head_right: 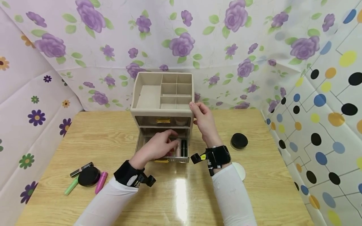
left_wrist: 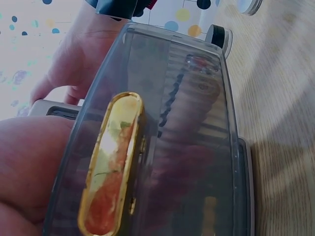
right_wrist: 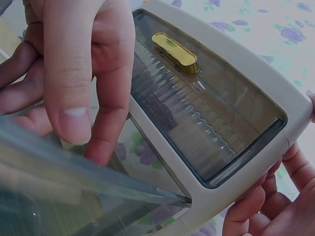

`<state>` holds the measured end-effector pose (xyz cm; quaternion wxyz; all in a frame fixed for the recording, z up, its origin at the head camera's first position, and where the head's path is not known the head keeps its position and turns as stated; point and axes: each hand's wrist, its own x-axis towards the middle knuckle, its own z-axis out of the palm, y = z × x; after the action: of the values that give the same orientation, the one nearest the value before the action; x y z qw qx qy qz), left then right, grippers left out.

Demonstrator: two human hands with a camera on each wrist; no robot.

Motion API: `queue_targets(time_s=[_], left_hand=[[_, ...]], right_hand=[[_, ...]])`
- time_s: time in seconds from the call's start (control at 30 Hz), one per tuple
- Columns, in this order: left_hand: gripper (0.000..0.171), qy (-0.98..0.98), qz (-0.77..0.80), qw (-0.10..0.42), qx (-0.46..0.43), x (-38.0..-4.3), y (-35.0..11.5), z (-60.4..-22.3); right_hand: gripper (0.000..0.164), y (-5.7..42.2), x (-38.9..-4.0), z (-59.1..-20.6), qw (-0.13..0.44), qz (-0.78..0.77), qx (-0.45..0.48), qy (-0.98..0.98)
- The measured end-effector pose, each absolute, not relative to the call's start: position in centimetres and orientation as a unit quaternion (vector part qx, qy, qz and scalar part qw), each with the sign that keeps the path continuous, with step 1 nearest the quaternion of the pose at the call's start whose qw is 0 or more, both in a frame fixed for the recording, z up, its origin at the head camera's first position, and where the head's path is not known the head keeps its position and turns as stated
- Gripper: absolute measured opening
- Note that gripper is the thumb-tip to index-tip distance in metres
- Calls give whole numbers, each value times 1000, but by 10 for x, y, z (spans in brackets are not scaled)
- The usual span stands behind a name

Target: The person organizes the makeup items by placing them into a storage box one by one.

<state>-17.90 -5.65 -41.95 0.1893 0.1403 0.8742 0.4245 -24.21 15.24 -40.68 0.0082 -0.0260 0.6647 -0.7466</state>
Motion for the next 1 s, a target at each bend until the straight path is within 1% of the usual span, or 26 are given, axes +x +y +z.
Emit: queue_targets(time_s=[0.17,0.43,0.63,0.77,0.87,1.0], left_hand=[[46,883,413,173,144,-178,-59,-418],[35,883,431,118,146,-173,-71,-419],[29,871,462,88,142,-168,-81,-419],[26,863,476,57,160,-164,-90,-418],[27,846,505,42,167,-156,-102,-416],[28,826,545,20,145,-137,-124,-416]], right_hand=[[27,153,-243,-406,11,-745,-22,667],[28,151,-243,-405,9,-745,-19,666],[27,153,-244,-408,10,-745,-17,667],[27,153,-244,-406,6,-745,-20,666],[28,151,-243,-404,4,-742,-17,671],[28,152,-240,-402,4,-734,-14,679]])
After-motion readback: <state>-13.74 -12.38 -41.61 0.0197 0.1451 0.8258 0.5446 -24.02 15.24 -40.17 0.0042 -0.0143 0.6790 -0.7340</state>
